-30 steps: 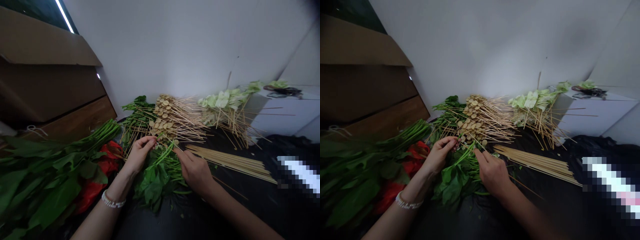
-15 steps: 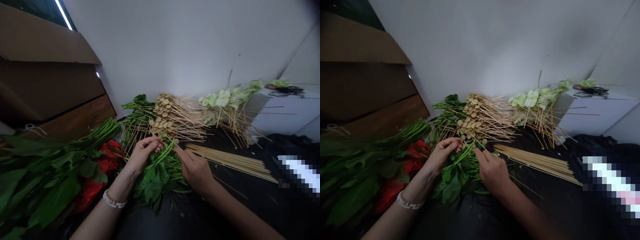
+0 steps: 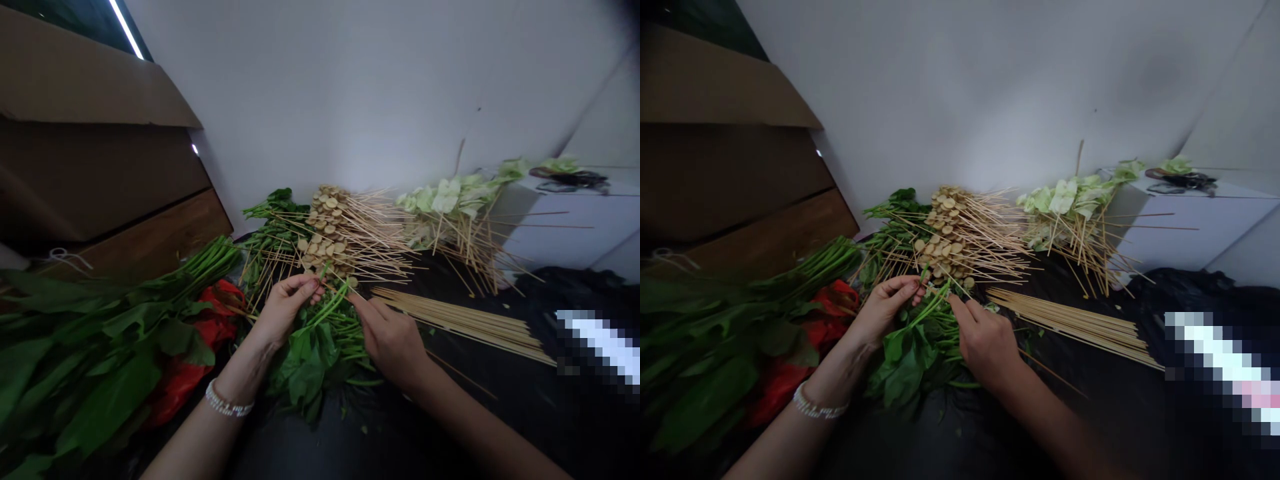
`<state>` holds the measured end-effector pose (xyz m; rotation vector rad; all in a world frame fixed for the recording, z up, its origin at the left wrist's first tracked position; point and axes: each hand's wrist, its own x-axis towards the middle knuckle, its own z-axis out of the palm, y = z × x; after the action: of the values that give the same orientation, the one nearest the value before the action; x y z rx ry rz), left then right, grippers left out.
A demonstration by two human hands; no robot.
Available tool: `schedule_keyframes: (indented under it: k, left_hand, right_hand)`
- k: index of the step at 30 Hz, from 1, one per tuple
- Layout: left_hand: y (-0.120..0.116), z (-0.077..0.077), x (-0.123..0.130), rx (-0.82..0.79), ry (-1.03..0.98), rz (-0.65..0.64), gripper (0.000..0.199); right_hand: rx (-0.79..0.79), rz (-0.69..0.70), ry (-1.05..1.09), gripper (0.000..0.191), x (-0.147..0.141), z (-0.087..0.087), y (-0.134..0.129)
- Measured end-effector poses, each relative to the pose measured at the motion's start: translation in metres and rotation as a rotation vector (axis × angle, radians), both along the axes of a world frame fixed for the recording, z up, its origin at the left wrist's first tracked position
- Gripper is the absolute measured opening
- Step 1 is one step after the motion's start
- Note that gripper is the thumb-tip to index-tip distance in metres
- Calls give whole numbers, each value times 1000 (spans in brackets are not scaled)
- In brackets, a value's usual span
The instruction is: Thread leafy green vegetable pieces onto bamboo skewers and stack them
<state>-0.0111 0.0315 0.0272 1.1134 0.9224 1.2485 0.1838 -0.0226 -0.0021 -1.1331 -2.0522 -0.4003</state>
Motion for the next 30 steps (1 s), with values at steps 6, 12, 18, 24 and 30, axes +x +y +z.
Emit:
schedule_keyframes:
  k: [6, 12, 18, 24, 30]
  left_hand:
    - [1, -1, -1, 3, -13, 5, 33]
    - [2, -3, -2, 7, 8, 6, 32]
    - [3, -1, -2, 23, 87, 35, 37]
    - [2, 0, -2, 16, 111, 8, 35]
    - [-1, 3, -1, -11, 196, -40, 32]
  right_hand:
    - [-4, 9, 12, 36, -1, 0, 0]
    - [-16, 5, 11, 36, -1, 0, 0]
    - [-23, -1, 7, 37, -1, -2, -1]
    - [-15, 7, 1, 37, -2, -5, 0]
    - [-22, 24, 5, 39, -4, -7, -1]
